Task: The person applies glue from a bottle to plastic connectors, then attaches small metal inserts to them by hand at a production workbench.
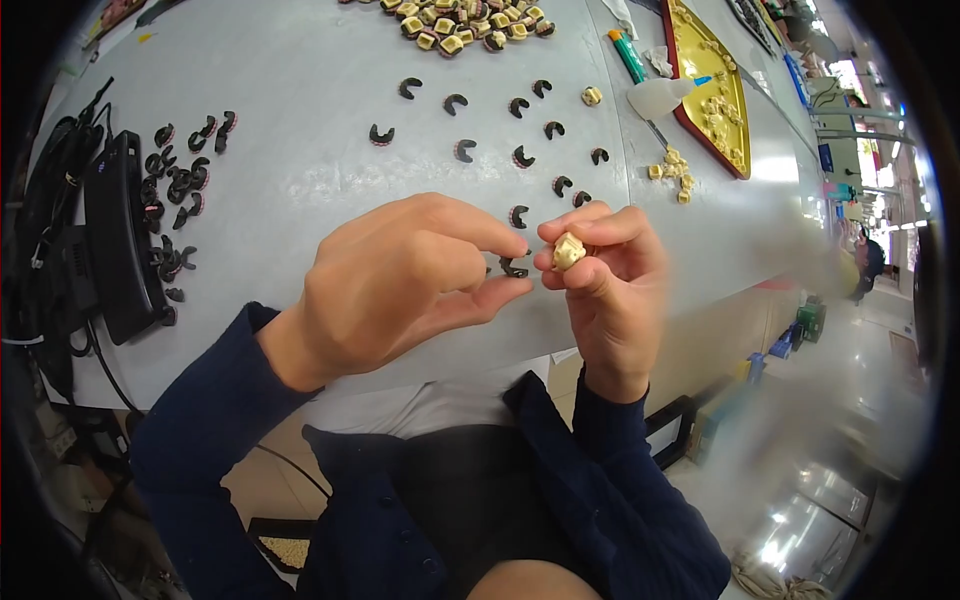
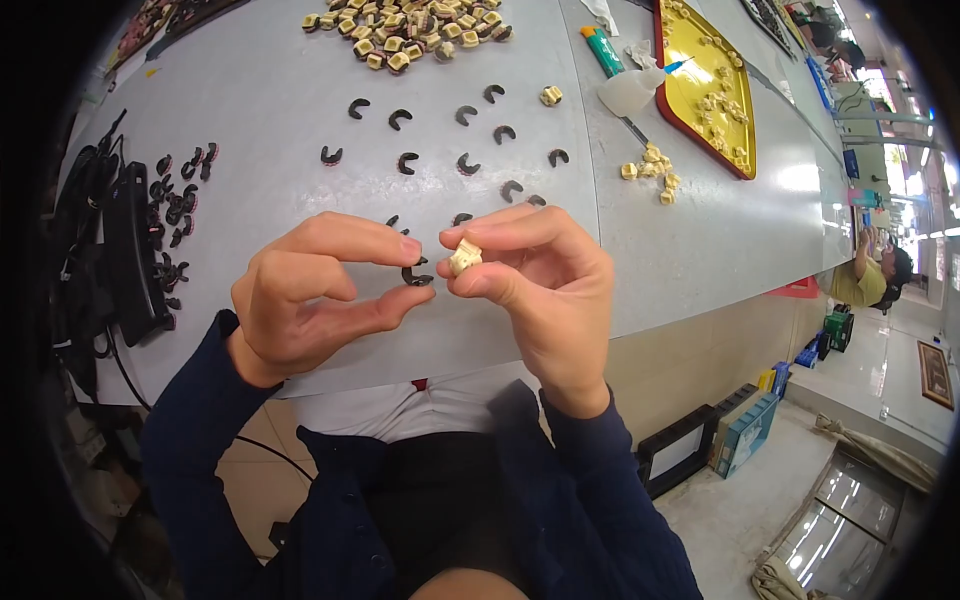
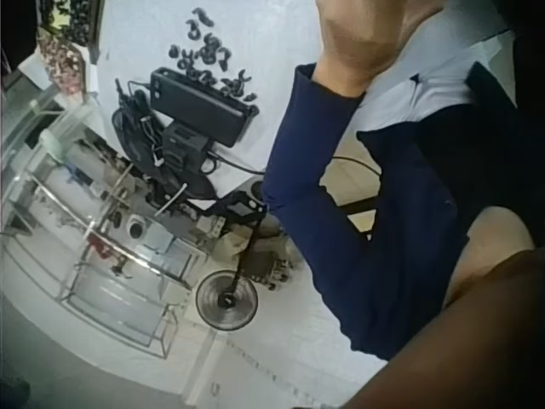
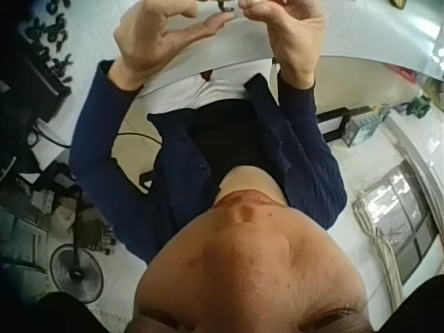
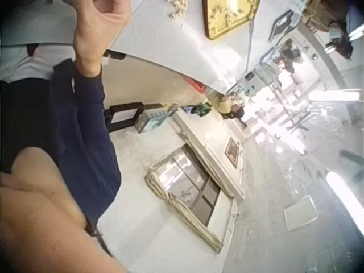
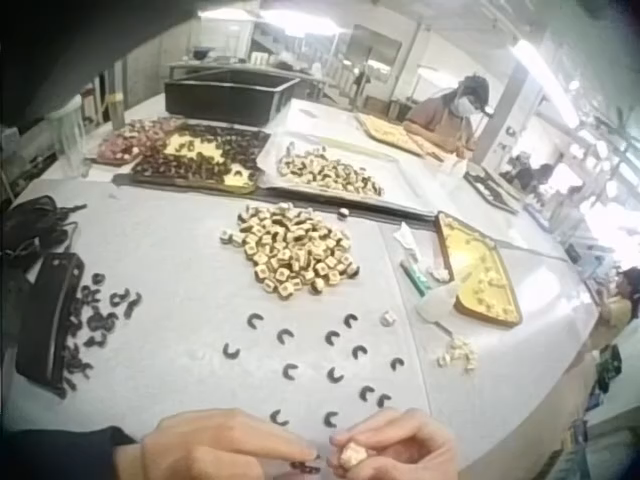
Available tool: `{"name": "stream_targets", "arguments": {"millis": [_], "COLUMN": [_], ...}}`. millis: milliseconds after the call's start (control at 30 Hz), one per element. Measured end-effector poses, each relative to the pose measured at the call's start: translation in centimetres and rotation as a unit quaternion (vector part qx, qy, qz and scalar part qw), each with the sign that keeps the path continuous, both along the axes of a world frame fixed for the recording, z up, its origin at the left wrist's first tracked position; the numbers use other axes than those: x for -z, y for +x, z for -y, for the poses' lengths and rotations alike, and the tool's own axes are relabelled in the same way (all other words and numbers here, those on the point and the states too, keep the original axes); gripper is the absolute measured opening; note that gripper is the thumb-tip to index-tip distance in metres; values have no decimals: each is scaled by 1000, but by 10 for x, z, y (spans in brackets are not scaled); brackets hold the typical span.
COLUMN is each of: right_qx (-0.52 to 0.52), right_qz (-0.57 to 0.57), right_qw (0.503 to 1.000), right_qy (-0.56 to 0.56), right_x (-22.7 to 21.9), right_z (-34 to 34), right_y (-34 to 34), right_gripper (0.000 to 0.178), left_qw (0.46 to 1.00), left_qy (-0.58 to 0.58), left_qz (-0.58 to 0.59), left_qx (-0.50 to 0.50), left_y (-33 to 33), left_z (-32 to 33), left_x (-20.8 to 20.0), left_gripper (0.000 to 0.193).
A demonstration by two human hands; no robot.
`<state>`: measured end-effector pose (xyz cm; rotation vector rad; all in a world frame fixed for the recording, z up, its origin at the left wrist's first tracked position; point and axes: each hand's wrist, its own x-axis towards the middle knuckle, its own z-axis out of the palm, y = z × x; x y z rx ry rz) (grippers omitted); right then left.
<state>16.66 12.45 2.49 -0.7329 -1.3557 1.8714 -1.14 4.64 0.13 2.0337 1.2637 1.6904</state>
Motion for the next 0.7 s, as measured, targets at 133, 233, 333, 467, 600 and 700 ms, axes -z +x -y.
{"name": "stream_targets", "arguments": {"millis": [133, 233, 333, 467, 600, 700], "right_qx": [-7, -26, -21, -41, -86, -116], "right_qz": [-55, -45, -60, -91, -43, -118], "right_qw": [998, 998, 997, 992, 992, 977], "right_qy": [-23, -21, -39, -75, -85, -133], "right_x": [6, 8, 10, 12, 5, 9], "right_z": [1, 4, 7, 9, 8, 5], "right_y": [0, -2, -4, -7, -9, -6], "right_gripper": [19, 18, 16, 15, 32, 20], "left_qw": [1000, 998, 995, 999, 999, 999], "left_qy": [21, 61, 87, 33, 33, 47], "left_qz": [0, 22, 42, 0, 16, 7], "left_qx": [4, -14, -36, 11, 15, -2], "left_y": [0, 4, 5, -3, -2, 2], "left_z": [0, -6, -6, 0, -1, -3], "left_x": [0, 5, 6, 1, -2, -5], "left_gripper": [51, 45, 39, 47, 46, 46]}}
